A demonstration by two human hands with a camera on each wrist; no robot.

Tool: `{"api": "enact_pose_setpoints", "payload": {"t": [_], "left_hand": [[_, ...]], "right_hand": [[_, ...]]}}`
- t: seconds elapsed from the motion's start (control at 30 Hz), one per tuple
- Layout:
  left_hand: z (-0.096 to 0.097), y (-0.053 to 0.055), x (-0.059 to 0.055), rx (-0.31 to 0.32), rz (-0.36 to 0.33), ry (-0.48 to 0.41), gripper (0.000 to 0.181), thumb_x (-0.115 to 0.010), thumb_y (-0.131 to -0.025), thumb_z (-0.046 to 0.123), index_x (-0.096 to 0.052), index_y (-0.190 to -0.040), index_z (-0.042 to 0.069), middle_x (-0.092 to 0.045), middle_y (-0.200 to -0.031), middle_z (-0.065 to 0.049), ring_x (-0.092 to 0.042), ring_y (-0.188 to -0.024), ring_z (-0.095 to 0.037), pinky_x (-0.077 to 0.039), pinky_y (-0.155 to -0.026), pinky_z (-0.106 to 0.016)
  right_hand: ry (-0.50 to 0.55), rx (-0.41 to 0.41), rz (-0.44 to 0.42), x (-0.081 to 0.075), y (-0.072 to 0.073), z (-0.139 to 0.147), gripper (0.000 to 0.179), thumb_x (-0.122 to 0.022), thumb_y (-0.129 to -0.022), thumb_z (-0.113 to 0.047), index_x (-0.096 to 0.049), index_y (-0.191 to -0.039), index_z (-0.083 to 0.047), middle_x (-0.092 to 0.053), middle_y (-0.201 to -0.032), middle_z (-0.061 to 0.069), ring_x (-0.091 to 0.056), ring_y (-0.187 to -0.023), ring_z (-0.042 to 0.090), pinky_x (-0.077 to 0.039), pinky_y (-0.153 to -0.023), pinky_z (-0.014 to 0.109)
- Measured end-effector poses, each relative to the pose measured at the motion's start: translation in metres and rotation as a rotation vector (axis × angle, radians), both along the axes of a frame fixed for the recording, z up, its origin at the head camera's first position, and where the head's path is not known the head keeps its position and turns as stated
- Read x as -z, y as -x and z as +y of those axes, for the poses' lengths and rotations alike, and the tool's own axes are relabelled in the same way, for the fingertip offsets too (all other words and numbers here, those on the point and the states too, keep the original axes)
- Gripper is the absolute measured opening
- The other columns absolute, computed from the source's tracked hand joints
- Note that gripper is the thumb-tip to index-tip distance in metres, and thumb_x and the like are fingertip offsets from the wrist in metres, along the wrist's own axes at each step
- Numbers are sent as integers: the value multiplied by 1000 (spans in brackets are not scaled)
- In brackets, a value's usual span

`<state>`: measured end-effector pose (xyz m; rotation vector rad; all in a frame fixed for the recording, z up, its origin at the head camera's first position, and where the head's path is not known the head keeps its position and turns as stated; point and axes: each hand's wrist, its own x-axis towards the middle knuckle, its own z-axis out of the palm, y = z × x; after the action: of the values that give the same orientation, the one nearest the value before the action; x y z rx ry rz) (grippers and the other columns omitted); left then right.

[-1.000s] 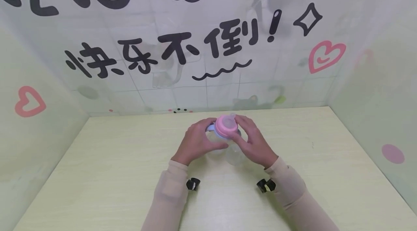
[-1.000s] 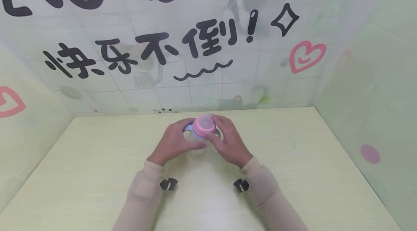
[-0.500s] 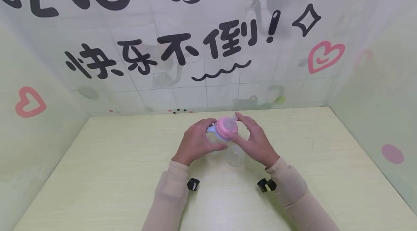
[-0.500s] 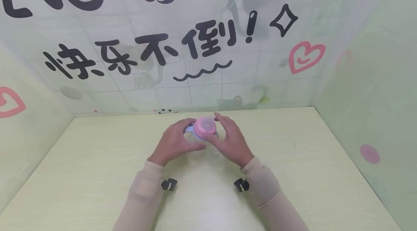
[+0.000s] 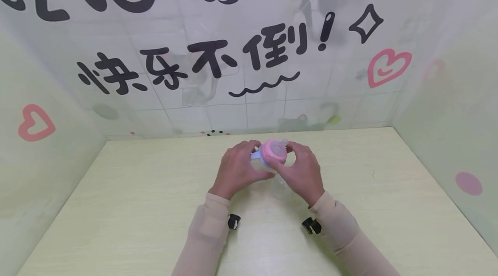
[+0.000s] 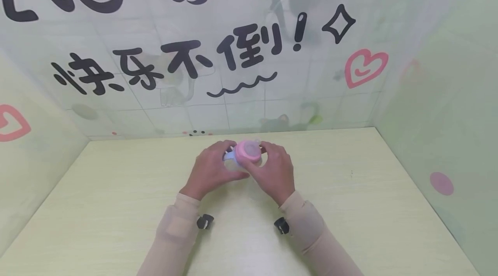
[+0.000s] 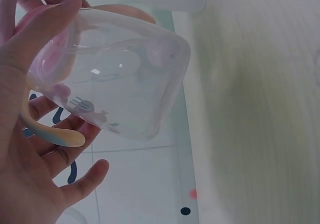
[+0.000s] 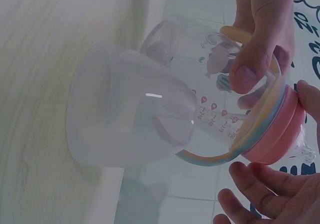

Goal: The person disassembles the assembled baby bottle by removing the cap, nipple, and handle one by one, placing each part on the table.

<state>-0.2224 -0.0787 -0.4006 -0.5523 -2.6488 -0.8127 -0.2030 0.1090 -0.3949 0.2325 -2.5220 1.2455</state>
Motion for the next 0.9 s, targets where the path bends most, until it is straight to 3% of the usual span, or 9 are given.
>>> {"api": "enact_pose_setpoints", "payload": {"t": [0.13, 0.3, 0.53, 0.9], "left_hand": [[1, -1, 0, 1, -3, 0, 72, -90, -62, 53, -64, -120, 18, -65, -101, 3, -55, -84, -13, -48, -81, -41], [-1, -1, -2, 21, -35, -26, 71, -90, -63, 50, -64, -122, 19, -65, -106, 3, -56, -88, -14, -49, -80, -39], [-4, -1, -3, 78, -80, -108, 71, -91, -63, 46, -64, -124, 20, -65, -112, 7, -58, -94, -12, -51, -80, -35], [-4, -2, -4, 164, -137, -182, 71, -93, -63, 41, -63, -125, 21, -65, -115, 10, -58, -97, -9, -51, -82, -32]], "right_hand": [[20, -29, 9, -2, 0, 1, 49, -80, -82, -43, -68, -116, -9, -68, -104, 6, -57, -105, 26, -45, -86, 47], [45, -120, 36, -2, 2, 6, 47, -79, -84, -38, -67, -119, -9, -67, -110, 6, -55, -106, 25, -45, -88, 48], [84, -254, 80, -7, 4, 13, 48, -81, -82, -30, -66, -123, -11, -65, -117, 3, -54, -109, 21, -45, -88, 46], [98, -391, 125, -7, 7, 20, 53, -77, -82, -15, -59, -131, -6, -62, -125, 5, -54, -114, 20, -46, -91, 47]]}}
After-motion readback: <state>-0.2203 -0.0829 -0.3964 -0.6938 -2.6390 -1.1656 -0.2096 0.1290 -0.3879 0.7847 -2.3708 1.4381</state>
